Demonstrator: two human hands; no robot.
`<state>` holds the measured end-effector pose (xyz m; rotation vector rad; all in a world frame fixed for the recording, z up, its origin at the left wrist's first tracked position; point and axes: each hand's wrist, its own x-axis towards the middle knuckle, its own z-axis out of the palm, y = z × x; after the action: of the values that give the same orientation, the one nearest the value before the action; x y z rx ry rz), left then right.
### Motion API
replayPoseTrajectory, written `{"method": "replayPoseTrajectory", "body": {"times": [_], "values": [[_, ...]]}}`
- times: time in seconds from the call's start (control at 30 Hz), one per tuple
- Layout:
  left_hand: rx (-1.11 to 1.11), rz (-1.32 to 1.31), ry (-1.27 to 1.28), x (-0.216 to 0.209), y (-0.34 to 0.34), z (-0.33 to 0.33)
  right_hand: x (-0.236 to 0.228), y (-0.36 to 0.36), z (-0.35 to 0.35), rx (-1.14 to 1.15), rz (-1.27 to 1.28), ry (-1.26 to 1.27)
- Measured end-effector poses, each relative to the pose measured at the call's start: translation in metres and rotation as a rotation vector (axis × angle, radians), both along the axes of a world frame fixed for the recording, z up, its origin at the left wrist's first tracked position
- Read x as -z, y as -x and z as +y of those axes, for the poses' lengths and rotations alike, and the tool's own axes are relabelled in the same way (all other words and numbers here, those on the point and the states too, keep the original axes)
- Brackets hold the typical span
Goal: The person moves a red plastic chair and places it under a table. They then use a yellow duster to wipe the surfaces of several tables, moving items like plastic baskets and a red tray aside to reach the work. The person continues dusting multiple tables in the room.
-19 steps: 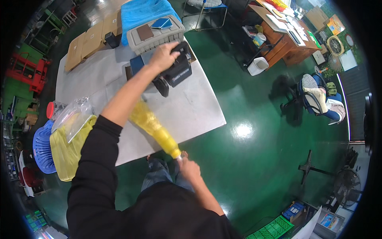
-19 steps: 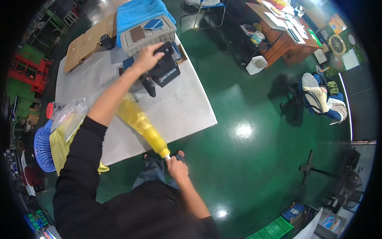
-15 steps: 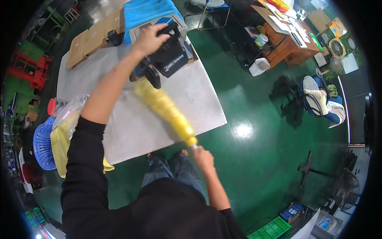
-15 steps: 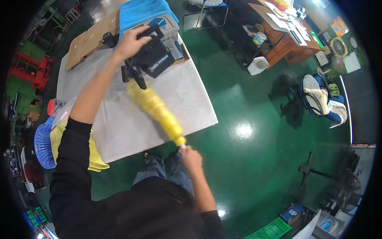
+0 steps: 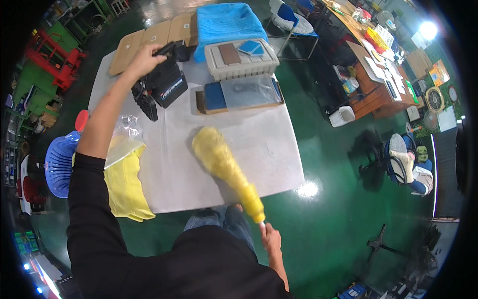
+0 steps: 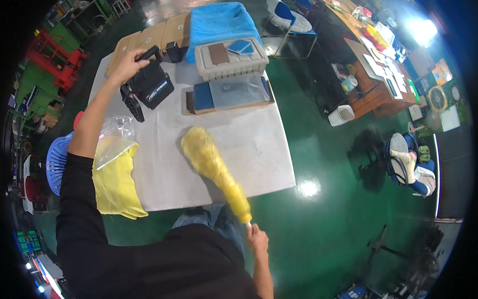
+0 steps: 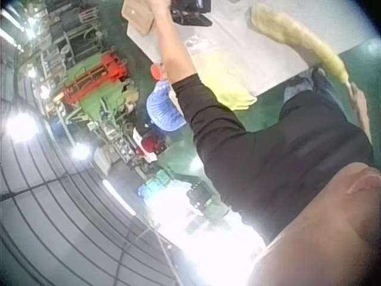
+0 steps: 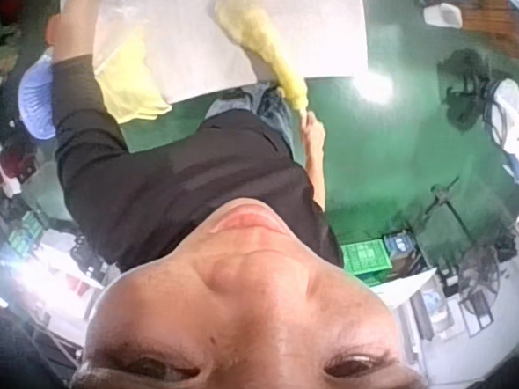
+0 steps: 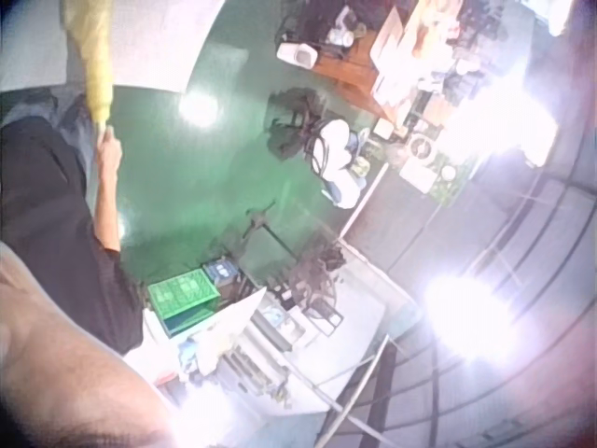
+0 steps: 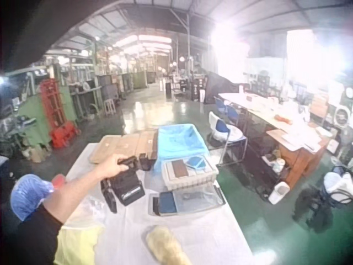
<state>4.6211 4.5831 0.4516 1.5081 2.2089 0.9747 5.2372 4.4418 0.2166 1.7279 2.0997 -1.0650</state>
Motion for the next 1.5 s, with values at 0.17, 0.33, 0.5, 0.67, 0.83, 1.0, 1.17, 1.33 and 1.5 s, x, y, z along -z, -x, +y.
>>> {"method": "replayPoseTrajectory", "body": {"times": [0.17, 0.33, 0.5, 0.67, 0.83, 1.0, 1.17, 1.33, 1.5], "values": [[-0.107, -0.021, 0.109, 0.074, 0.091, 0.01, -0.01, 0.003, 0.012, 0.578, 0.137, 0.001], [-0.101, 0.066, 0.066, 0.126, 0.136, 0.04, -0.035, 0.035, 0.048, 1.09, 0.555, -0.024], [-0.052, 0.127, 0.052, 0.151, 0.139, 0.086, -0.044, 0.145, 0.052, 0.446, 0.325, -0.134], [0.009, 0.196, 0.046, 0.161, 0.132, 0.128, -0.065, 0.175, 0.071, 0.68, 0.377, 0.037], [0.082, 0.119, 0.043, 0.171, 0.121, 0.148, -0.098, 0.183, 0.114, 0.858, 0.572, 0.03], [0.027, 0.163, 0.048, 0.179, 0.111, 0.154, -0.12, 0.264, 0.201, 0.341, 0.27, -0.165], [-0.011, 0.191, -0.035, 0.186, 0.11, 0.153, -0.137, 0.298, 0.261, 0.102, 0.007, -0.329], [-0.05, 0.252, -0.005, 0.19, 0.103, 0.155, -0.146, 0.291, 0.284, 0.376, 0.166, -0.039], [-0.183, 0.328, -0.341, 0.184, 0.082, 0.126, -0.141, 0.297, 0.314, 0.525, 0.329, -0.057]]}}
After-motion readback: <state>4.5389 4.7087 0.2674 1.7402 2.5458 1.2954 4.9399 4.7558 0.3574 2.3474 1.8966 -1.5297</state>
